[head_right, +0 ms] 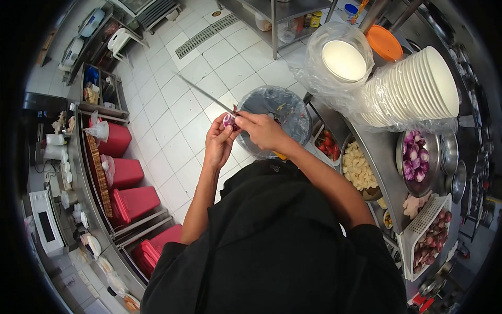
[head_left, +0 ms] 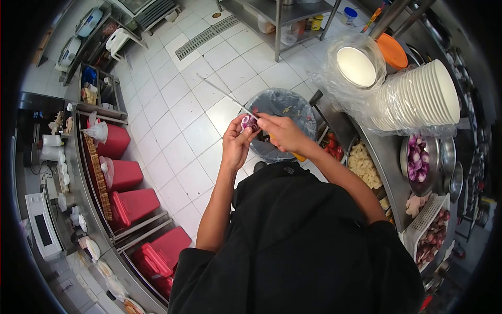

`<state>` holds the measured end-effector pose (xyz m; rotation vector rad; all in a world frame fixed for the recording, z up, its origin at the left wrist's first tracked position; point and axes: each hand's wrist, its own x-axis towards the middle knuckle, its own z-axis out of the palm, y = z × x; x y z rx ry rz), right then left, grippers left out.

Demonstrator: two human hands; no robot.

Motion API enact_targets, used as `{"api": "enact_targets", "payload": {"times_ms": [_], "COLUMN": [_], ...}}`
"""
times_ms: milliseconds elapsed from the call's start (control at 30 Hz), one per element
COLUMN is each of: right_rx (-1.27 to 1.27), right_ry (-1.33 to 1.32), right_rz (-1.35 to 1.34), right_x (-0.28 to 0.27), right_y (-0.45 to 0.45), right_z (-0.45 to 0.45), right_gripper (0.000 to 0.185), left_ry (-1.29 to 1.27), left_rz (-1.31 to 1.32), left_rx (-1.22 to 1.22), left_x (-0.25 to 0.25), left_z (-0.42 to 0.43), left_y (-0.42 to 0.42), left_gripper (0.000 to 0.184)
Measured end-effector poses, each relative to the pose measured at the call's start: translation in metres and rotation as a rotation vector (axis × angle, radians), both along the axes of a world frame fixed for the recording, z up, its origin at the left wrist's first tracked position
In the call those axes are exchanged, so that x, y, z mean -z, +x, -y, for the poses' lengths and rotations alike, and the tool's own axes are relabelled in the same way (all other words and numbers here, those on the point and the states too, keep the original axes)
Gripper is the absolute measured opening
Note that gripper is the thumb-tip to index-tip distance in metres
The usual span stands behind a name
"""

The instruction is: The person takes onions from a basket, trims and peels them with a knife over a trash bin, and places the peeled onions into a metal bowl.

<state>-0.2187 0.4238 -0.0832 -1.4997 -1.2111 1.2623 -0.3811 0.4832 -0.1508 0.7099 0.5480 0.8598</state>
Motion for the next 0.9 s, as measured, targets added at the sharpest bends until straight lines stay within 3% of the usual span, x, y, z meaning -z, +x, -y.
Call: {"api": "enact_targets", "payload": {"times_ms": [67,167,433,900], "right_rx": [0.014,0.022,0.067,0.089], "right_ry": [-0.223,-0.316,-0.340,-0.407], "right_rz": [-0.286,-0.379,-0.387,-0.317], "right_x": [-0.010,-0.001,0.007,0.047], "right_y": [0.005,0.016,0.023,0.024], "right_z": [0.000,-0.004,-0.006,-0.024], "right_gripper": [0.049,0.048,0.043,0.046], "left_ry": [-0.011,-0.063,-0.217,-0.125], "left_rz": [0.031,0.129,0.286,-0.062], "left_rx": [0.022,0.081,0.107,-0.111], "left_x": [0.000,0.002,0.004,0.009], "left_z": [0.000,-0.001,-0.003,-0.003], "left_y": [-0.004,-0.007,-0.008,-0.015], "left_gripper": [0.036,0.039,0.044,0.037]}}
